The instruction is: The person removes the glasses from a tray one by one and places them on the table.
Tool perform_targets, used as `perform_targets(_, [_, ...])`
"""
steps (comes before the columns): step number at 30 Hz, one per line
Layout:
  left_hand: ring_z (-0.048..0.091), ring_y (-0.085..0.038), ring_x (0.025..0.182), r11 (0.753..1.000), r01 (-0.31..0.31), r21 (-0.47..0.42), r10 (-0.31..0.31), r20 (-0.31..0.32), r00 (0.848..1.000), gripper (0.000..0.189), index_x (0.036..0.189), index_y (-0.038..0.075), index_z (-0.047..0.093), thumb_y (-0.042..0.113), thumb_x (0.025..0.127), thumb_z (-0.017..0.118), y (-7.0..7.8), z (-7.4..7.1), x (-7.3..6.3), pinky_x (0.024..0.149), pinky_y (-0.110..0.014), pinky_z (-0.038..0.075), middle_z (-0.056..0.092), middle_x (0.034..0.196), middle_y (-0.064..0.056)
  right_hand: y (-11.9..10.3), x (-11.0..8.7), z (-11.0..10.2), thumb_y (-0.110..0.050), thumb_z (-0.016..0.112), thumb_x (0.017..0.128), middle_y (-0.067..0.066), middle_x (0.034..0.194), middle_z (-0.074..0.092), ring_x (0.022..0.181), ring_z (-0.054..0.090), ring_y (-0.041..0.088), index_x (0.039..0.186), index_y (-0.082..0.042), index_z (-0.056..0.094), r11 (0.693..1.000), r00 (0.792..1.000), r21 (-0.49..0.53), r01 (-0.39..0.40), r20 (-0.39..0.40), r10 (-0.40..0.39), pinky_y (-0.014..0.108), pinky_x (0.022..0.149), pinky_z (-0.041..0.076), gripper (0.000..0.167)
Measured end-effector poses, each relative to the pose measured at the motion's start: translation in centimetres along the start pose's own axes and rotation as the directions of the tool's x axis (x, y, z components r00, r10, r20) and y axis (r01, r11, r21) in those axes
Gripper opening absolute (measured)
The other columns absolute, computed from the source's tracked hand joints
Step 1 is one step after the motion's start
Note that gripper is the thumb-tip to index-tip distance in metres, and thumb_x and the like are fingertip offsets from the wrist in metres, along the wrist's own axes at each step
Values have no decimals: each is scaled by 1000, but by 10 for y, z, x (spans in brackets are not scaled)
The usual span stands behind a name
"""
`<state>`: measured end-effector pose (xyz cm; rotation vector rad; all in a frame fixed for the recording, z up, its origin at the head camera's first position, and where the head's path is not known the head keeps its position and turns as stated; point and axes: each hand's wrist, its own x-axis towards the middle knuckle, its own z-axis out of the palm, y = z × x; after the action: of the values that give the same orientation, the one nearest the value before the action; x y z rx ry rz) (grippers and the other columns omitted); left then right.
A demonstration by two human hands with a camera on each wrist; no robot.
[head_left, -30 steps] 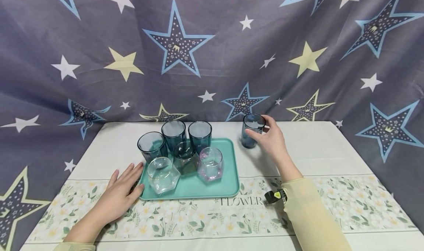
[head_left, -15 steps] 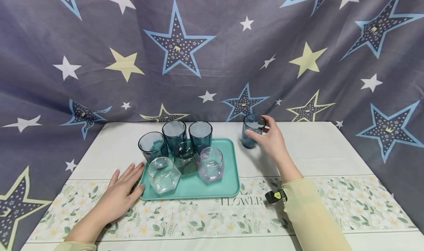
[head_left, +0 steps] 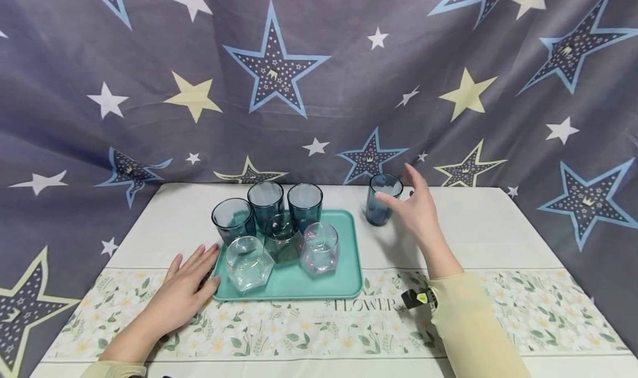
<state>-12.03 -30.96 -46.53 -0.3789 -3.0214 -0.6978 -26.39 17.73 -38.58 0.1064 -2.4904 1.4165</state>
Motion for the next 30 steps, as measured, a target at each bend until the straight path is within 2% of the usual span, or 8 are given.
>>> perform_targets(6, [24,-47,165,1000,-1,1,1,2,1000,65,170,1,39,37,118,53,0,0,0,131,-70,-2,33,177,-19,-20,-5,-1,-31,94,92,16,168,48,158,40,37,173,-10,37,998,996,-21,60,-67,-61,56,130,31,101])
perform_targets(11, [24,-47,165,1000,0,0,0,2,1000,65,170,1,39,37,118,53,1,-1,0,131,-70,-2,33,177,-19,-43,-8,5,-25,95,92,14,167,50,158,41,32,170,-9,42,992,992,54,111,-73,-107,48,131,32,95])
perform_targets(15, [24,-47,165,1000,-2,-5,2,3,1000,65,170,1,39,38,118,53,1,0,-1,131,-70,-2,33,177,-19,-60,-11,14,-21,94,92,12,166,51,157,43,27,170,-9,43,983,991,122,135,-40,-131,42,131,33,94])
perform_targets(22, [24,-47,164,1000,-1,-8,2,1,1000,65,170,1,40,37,118,53,2,1,-1,131,-69,-3,34,177,-19,-75,-14,35,-22,93,94,7,167,51,155,45,23,170,-13,45,967,977,154,202,38,-210,43,126,41,91])
perform_targets(30, [25,-47,164,1000,4,2,-4,-5,1000,65,170,1,40,37,118,53,2,0,-2,131,-69,-2,34,177,-19,-87,-17,64,-20,92,95,4,166,53,155,45,18,169,-16,46,954,969,242,176,129,-212,40,124,44,88])
